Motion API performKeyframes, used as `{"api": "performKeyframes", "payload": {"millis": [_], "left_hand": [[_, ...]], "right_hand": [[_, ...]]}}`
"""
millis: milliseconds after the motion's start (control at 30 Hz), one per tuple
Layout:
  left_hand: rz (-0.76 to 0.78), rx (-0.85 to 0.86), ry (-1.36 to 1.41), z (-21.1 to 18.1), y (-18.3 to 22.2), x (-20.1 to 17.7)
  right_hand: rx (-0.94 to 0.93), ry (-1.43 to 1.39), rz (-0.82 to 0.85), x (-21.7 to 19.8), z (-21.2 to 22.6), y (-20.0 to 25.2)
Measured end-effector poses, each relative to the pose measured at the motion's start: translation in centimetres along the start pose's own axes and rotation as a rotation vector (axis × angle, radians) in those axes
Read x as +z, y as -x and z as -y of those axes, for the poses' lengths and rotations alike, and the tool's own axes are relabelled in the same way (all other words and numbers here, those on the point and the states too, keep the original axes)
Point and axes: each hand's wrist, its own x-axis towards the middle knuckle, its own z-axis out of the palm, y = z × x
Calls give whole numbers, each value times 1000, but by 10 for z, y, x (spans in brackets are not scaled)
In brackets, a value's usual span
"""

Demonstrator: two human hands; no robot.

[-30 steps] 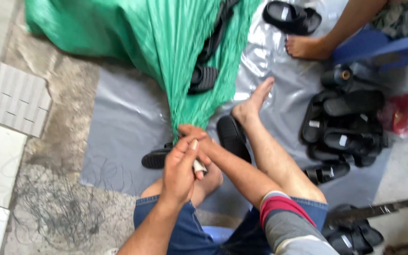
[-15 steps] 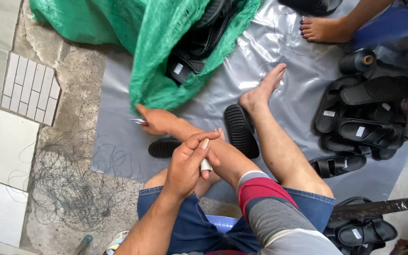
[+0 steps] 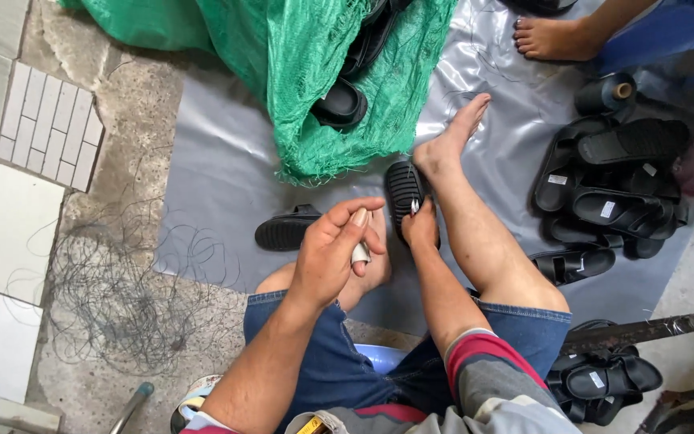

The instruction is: Hand-sewing a leather strap onto a sandal using a needle and thread to repair it.

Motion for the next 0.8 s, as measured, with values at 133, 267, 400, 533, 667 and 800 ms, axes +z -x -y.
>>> {"api": "performKeyframes", "payload": {"millis": [133,267,400,533,667,800], "left_hand": [[-23,23,39,0,-4,0],[-53,98,114,-1,-4,5],[-175,79,293,0,-5,2],[-265,90,498,-4,-8,3],[-188,144,460,-8,-3,15],[-100,264,447,-3,-14,8]], "right_hand": [[110,75,93,-6,8,6],[90,125,181,-13,8,7],[-28,1504,335,-207,-136,-49],[14,1501,346,-206,-138,-37],[-110,1497,341,-196,-105,5],[-146,1200,359,-175,-44,61]]}}
